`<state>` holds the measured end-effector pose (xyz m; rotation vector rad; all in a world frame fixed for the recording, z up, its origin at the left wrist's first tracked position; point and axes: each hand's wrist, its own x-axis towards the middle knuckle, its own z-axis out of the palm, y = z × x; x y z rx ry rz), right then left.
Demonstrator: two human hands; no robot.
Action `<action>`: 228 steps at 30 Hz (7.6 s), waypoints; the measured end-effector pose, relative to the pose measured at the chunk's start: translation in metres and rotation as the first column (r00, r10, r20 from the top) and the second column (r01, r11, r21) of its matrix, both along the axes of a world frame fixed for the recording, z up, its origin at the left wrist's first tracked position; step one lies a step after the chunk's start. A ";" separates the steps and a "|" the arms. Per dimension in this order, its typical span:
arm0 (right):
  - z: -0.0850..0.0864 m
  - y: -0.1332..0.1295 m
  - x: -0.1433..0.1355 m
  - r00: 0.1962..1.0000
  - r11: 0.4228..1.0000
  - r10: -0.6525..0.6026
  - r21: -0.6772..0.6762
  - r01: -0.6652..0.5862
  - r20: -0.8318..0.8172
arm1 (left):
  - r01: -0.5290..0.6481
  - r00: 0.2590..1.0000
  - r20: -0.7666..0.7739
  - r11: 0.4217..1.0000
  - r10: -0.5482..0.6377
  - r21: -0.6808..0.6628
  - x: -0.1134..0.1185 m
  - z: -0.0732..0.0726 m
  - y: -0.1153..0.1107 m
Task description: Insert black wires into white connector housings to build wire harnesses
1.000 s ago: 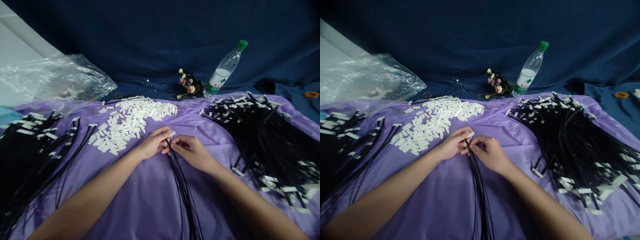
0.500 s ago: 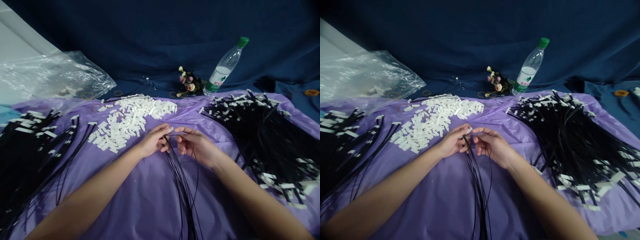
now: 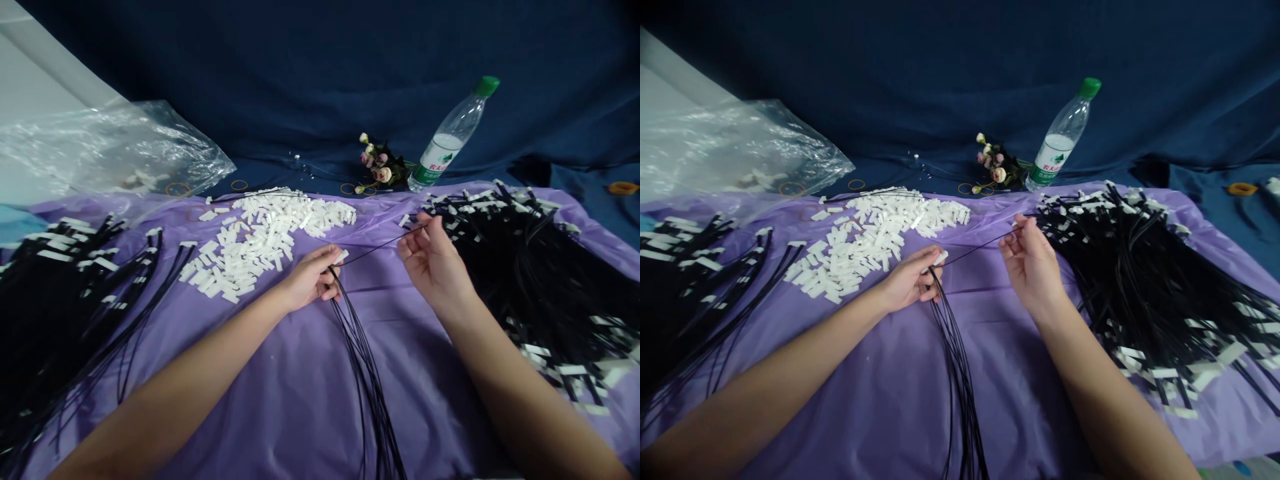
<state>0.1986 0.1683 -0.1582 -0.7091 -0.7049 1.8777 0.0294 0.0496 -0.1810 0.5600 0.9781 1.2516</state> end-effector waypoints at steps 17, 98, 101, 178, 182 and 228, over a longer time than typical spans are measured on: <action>-0.013 -0.041 -0.003 0.722 0.111 -0.583 0.917 -0.384 0.373 | -0.123 0.992 0.006 0.989 0.124 -0.081 0.002 0.004 0.000; -0.004 -0.045 0.004 0.590 -0.032 -0.687 0.794 -0.607 0.423 | -0.037 0.998 -0.051 0.999 0.037 -0.001 0.002 -0.003 0.001; -0.005 -0.054 0.002 0.614 0.176 -0.418 0.723 -0.668 0.670 | -0.070 0.996 -0.063 0.997 0.071 0.012 0.002 -0.002 0.001; -0.005 -0.044 0.001 0.566 0.474 -0.422 0.704 -0.528 0.708 | 0.049 0.980 -0.194 0.997 -0.037 0.055 0.007 -0.005 -0.001; -0.005 -0.046 0.000 0.584 0.600 -0.274 0.610 -0.517 0.764 | 0.035 0.968 -0.251 0.996 -0.012 0.087 0.009 -0.003 -0.002; -0.022 -0.038 -0.001 0.565 0.040 -0.720 0.837 -0.546 0.403 | 0.041 0.983 -0.184 0.996 -0.027 0.073 0.009 -0.008 -0.002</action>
